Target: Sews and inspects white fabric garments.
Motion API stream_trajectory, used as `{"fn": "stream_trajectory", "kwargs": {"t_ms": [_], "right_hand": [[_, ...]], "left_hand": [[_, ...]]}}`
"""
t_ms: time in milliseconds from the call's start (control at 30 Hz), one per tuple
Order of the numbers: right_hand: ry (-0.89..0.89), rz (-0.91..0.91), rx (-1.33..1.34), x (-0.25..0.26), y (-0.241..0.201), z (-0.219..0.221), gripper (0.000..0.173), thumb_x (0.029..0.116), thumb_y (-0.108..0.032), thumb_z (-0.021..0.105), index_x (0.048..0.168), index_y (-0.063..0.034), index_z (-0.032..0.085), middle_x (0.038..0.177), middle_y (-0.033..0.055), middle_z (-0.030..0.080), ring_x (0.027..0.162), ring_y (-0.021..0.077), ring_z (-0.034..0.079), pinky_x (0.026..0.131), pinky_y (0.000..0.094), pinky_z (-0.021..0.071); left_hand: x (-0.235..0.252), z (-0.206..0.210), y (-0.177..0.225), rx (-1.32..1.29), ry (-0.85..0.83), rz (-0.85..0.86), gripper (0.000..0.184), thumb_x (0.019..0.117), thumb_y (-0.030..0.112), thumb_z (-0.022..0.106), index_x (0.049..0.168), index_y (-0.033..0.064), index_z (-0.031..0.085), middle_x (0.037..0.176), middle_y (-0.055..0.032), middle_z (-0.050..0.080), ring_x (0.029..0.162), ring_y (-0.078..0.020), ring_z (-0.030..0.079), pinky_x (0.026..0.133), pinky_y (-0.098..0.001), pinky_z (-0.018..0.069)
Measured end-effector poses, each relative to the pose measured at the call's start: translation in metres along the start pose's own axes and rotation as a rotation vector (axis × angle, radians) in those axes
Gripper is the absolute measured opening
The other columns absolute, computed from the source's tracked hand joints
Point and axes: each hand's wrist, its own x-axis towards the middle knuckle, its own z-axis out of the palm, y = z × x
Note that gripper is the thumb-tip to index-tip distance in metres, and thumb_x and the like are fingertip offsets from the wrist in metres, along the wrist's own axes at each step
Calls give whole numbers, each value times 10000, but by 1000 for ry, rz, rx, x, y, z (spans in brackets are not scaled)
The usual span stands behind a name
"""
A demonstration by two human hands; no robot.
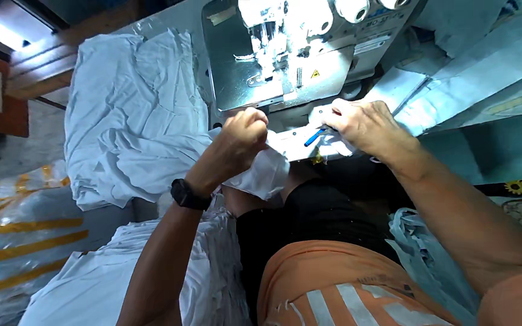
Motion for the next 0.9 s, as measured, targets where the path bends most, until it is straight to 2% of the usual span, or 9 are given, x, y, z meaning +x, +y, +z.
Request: {"fn": "stream_trajectory", "kwargs": {"t_ms": [100,200,300,500,600,700,733,833,900], "right_hand": [[61,-151,14,-1,0,4,111,917,123,564,919,80,667,840,267,642,755,459,675,575,551,506],[40,-173,28,2,3,-1,127,926,125,560,937,81,678,862,263,645,746,443,678,584,538,514],[41,-206,17,6,2,0,123,934,102,561,941,67,679,841,245,631,701,424,663,556,521,504],[-34,-152,57,5,4,-7,100,889,71,649,953,31,714,886,234,668,727,427,682,574,556,516],[-47,-133,25,3,0,-4,105,899,44,649,975,11,713,863,225,656,729,423,676,573,549,510],[57,-67,218,7,-17,-11,125,861,52,671,971,37,727,873,234,679,757,425,690,634,581,529],[132,-38,339,7,-28,-13,109,868,25,655,948,37,728,860,209,685,753,369,687,658,538,535],[377,9,692,5,-72,-12,126,912,-86,673,877,20,730,776,84,687,658,51,593,634,193,498],[467,15,726,4,-94,-5,162,931,-147,688,879,2,721,765,67,681,644,32,578,613,157,477]], "left_hand": [[8,-23,14,-125,112,110,100,952,45,607,924,-47,634,1017,-184,705,1006,-227,682,920,-339,532],[11,-27,24,-175,163,92,80,929,33,588,891,-36,600,869,-137,694,859,-140,683,865,-289,530],[13,-28,29,-149,191,22,102,952,52,591,887,-25,577,740,-59,586,642,-26,556,606,-152,463],[13,-36,26,-129,133,-64,125,986,105,621,987,-20,610,688,-5,541,580,2,480,568,-147,408],[8,-34,24,-140,155,-88,137,993,98,616,1042,-30,628,737,-20,582,617,0,511,603,-146,436],[6,-39,24,-196,239,-142,126,995,86,602,1062,-20,612,772,9,609,650,31,540,629,-132,460],[6,-41,25,-212,269,-161,122,994,82,603,1062,-19,607,772,19,608,649,41,536,625,-126,456],[4,-47,27,-245,331,-190,108,992,71,609,1060,-11,593,781,44,602,657,63,536,629,-109,455],[4,-50,27,-275,357,-175,84,992,62,605,1045,1,583,786,54,590,663,64,532,630,-104,453]]}}
